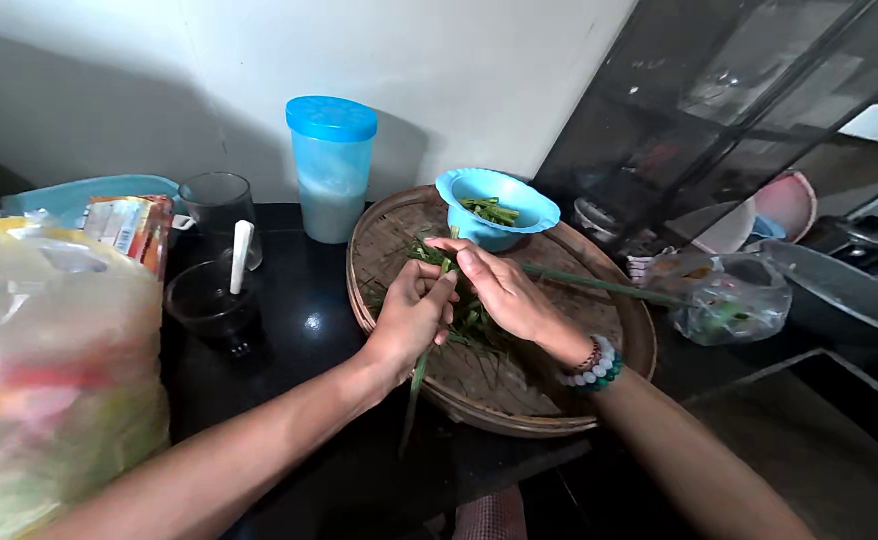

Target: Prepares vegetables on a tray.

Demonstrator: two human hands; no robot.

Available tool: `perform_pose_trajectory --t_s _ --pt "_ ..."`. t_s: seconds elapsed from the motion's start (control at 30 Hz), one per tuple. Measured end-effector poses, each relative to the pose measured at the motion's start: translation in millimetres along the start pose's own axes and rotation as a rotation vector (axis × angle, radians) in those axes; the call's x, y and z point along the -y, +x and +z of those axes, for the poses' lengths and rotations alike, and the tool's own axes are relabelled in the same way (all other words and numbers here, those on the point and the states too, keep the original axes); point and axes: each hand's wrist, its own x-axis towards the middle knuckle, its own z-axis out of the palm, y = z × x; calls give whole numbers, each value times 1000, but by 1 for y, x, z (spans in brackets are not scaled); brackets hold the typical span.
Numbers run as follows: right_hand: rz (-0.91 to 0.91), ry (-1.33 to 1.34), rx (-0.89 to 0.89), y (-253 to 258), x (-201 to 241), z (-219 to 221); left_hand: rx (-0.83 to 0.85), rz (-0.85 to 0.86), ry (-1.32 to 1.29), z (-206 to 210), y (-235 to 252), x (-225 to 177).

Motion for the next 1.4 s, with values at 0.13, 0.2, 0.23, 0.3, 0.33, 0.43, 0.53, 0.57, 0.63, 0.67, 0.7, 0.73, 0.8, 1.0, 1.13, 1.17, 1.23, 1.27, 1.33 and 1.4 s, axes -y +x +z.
perform_pose_trajectory --t_s 0.13,0.2,0.23,0.3,0.33,0.43,0.53,0.57,0.63,0.67,0.7,0.73,0.8,1.0,1.13,1.17,1.23,1.27,1.33,1.4 --pt "47 -34 8 0 -1 1 -1 -4 14 0 -1 -1" --pt "66 -87 -16 -1 -1 3 -3 -1 24 0 -2 -1" --pt "70 -115 -30 0 0 5 -1 5 31 1 -2 -1" --pt "91 -155 -38 1 3 9 2 9 41 2 -2 1" --pt "102 -168 -35 2 5 10 4 10 46 2 -3 1" --pt "101 -146 -42 5 7 9 6 11 44 2 -1 0" --pt "25 -48 -103 5 8 -1 35 21 64 3 -3 -2" --pt "-14 -40 -142 6 7 -3 41 29 66 4 -3 -3" --pt "-93 -59 -174 6 5 -5 43 43 53 5 -4 -2" --pt "-107 -62 -185 5 4 -5 49 44 48 5 -4 -2" --pt "-103 -50 -198 5 3 -6 57 46 45 5 -4 -2" --pt "-96 -24 -214 5 1 -7 64 46 37 5 -5 -2" --pt "-74 54 -266 2 2 -13 56 32 11 4 -5 0" --pt "-166 32 -321 3 -7 -29 38 23 -5 1 -1 -1" --pt "27 185 -125 5 -12 -14 54 71 -1 0 -3 2" --pt "107 340 -90 4 -11 -14 61 87 9 0 -3 2" --pt "205 580 9 3 -10 -18 71 121 33 -1 -4 3" --pt "217 648 43 3 -9 -18 77 144 51 -1 -4 3" --pt "235 735 82 4 -8 -17 92 182 69 -2 -4 5" --pt "272 796 110 3 -5 -16 94 192 74 -2 -4 5"
